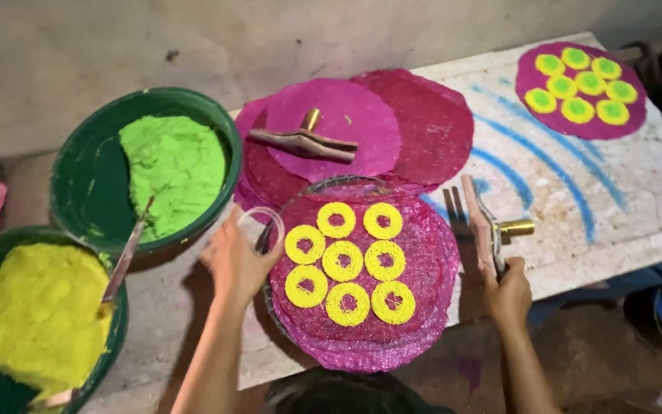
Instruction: The person uses a manual press tool to scoop yellow dough from a green bowl and form circular shapes onto a purple surface. They then use the same tool to scoop green dough and press it into the center of the yellow circles, creating a two-toned pattern. The finished dough circles are arranged on a purple tray.
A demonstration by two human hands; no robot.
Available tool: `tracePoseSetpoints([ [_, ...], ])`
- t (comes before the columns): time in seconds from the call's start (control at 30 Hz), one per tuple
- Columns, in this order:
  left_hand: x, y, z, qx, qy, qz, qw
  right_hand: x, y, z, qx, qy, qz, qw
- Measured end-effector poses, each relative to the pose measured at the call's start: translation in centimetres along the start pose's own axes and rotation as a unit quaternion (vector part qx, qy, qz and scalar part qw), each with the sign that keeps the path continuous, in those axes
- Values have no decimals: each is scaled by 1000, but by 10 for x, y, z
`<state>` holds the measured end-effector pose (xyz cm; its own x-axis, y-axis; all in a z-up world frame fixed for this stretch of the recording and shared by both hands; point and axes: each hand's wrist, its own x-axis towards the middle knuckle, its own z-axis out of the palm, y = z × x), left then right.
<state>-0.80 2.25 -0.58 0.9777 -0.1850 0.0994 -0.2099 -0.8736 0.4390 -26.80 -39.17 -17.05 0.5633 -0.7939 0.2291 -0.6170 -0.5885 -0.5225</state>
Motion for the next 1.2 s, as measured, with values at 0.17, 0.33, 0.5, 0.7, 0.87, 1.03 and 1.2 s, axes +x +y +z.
tracePoseSetpoints([
  [0.17, -78, -98, 30, 86, -50, -145, 984, 24, 16, 37, -15, -40, -14, 999],
  [0.33, -121, -153, 68, 63, -9, -144, 987, 55, -14, 15, -132, -16, -45, 990],
  [0.5, -124, -150, 58, 87, 10, -129, 988, 110, -151, 43, 50, 41, -311, 948],
  [0.7, -112, -135, 32, 82, -11, -89, 993, 143, -317, 194, -70, -109, -396, 909],
  [0.87, -93, -117, 33, -125, 44, -4, 991, 169, -353, 232, -214, -243, -321, 890],
  [1.03, -48, -88, 20, -232, 47, 119, 964, 162, -338, 156, -103, -385, -203, 894],
  [1.2, 51, -32, 42, -738, -121, -5, 663, 126, -311, 29, 182, -526, -9, 831],
])
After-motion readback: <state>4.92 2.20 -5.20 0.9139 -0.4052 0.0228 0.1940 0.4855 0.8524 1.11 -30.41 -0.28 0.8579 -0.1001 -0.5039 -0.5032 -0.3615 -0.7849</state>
